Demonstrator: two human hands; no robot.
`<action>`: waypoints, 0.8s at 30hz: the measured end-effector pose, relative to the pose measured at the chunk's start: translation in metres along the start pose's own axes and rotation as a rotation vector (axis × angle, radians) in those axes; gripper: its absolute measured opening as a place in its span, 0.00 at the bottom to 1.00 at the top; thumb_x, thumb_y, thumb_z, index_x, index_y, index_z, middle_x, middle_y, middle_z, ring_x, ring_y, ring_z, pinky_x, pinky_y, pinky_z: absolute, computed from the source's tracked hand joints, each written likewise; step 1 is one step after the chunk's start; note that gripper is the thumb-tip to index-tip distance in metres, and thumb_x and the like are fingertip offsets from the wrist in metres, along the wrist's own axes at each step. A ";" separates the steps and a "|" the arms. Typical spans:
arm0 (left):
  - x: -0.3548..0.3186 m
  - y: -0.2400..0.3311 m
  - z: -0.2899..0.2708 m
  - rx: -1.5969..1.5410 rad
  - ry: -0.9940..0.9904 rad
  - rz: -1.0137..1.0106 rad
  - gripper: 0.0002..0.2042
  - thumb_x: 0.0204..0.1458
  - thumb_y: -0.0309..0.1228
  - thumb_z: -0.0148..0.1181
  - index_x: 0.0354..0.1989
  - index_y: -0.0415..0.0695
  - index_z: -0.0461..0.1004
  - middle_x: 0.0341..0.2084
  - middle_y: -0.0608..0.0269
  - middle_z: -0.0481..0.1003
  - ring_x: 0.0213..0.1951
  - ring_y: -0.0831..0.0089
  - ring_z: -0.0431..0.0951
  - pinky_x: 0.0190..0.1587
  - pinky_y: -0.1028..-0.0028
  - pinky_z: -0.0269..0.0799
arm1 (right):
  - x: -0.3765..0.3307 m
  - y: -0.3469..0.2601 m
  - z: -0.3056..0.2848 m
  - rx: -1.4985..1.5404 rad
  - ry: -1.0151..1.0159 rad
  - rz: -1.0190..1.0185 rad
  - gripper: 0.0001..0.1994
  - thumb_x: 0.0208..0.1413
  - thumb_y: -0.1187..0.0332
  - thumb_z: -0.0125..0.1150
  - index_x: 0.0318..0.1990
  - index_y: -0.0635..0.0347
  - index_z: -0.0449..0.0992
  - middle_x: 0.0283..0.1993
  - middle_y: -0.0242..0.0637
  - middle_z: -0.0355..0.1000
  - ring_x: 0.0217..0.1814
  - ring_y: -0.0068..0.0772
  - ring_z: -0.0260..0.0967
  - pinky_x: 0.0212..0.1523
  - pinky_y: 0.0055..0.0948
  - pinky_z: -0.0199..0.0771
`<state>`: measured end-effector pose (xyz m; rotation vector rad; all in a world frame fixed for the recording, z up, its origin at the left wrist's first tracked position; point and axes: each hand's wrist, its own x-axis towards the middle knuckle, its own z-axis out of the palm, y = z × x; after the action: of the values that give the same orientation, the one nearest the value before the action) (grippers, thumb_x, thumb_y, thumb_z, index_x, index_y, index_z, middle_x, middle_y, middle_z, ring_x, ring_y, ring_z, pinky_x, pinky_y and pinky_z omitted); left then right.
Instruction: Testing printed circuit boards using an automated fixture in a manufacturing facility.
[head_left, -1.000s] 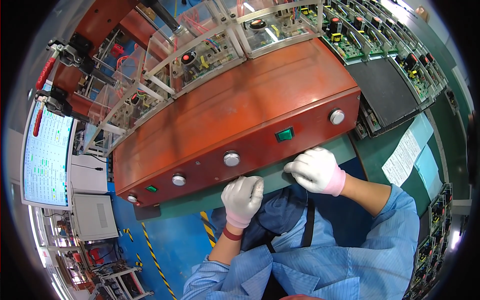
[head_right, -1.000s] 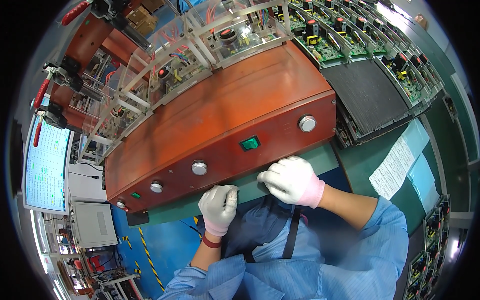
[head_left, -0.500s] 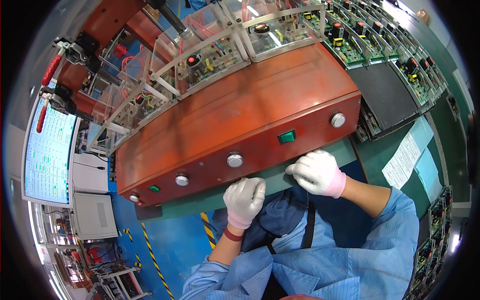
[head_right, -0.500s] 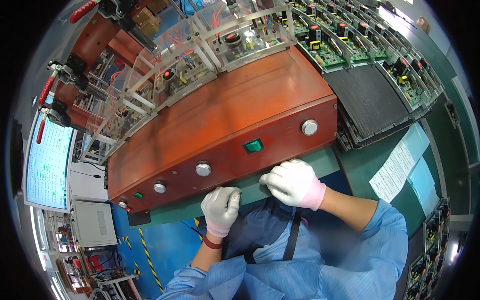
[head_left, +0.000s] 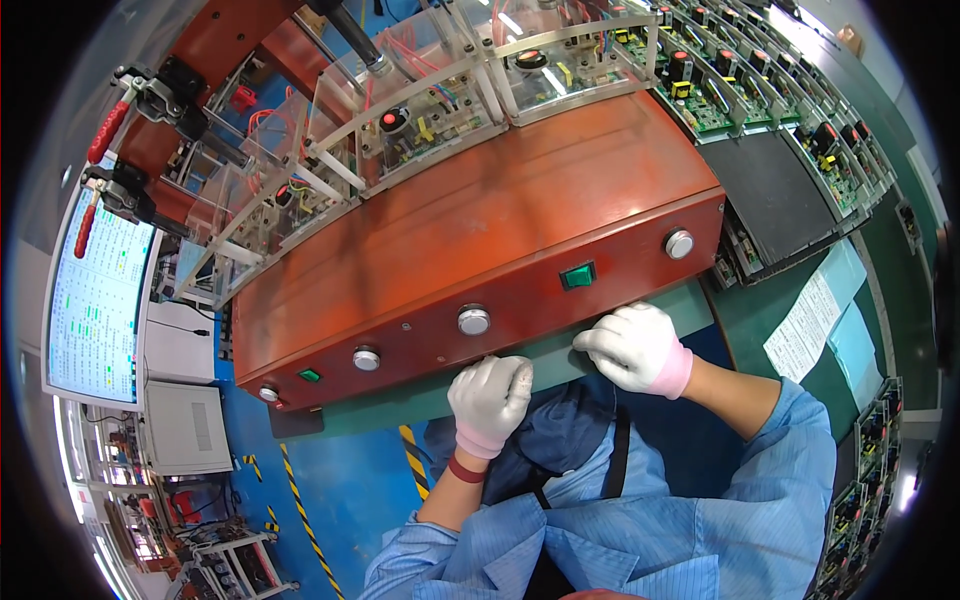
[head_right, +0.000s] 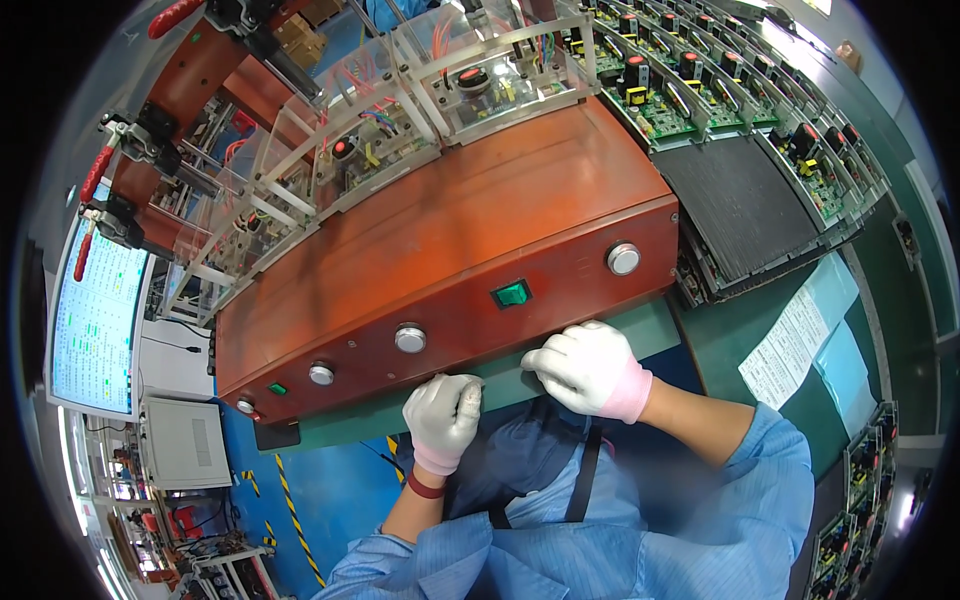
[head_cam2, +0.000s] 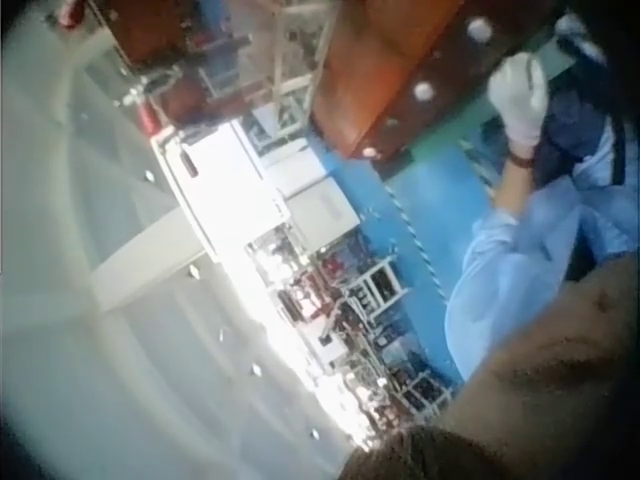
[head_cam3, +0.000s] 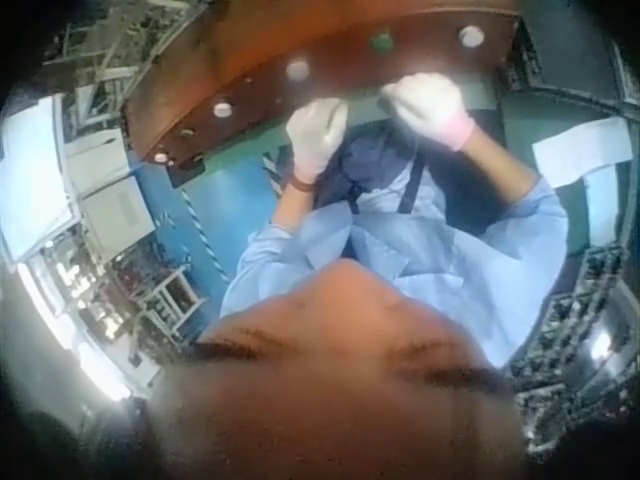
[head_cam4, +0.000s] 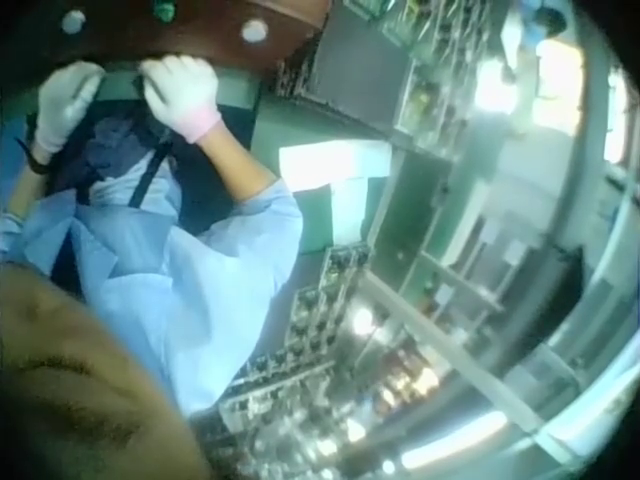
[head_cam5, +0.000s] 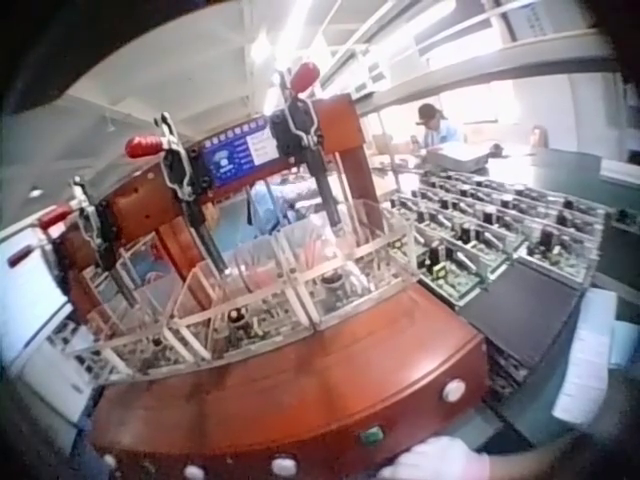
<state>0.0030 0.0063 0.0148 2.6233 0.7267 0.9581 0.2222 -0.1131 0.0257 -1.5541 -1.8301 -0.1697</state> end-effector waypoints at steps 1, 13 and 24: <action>-0.001 -0.001 0.001 0.000 0.001 0.004 0.04 0.51 0.33 0.64 0.29 0.49 0.81 0.23 0.68 0.77 0.23 0.65 0.73 0.31 0.71 0.69 | -0.001 0.000 0.000 -0.003 0.001 0.001 0.10 0.51 0.69 0.63 0.42 0.51 0.81 0.32 0.30 0.73 0.33 0.34 0.71 0.40 0.30 0.71; 0.005 0.004 -0.002 -0.035 0.002 -0.007 0.04 0.51 0.32 0.66 0.32 0.47 0.81 0.24 0.65 0.77 0.24 0.63 0.75 0.32 0.68 0.70 | 0.004 -0.006 -0.002 0.036 -0.028 0.039 0.12 0.44 0.76 0.64 0.39 0.56 0.81 0.33 0.34 0.75 0.31 0.40 0.70 0.39 0.33 0.71; -0.004 0.000 -0.007 0.057 0.143 0.011 0.04 0.53 0.34 0.63 0.31 0.49 0.78 0.27 0.65 0.75 0.26 0.61 0.74 0.32 0.66 0.70 | 0.005 -0.011 0.004 -0.033 -0.110 0.041 0.11 0.47 0.79 0.61 0.39 0.59 0.80 0.34 0.37 0.76 0.32 0.43 0.69 0.40 0.35 0.70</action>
<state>-0.0039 0.0043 0.0181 2.6306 0.7840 1.1548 0.2101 -0.1099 0.0294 -1.6513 -1.8868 -0.0983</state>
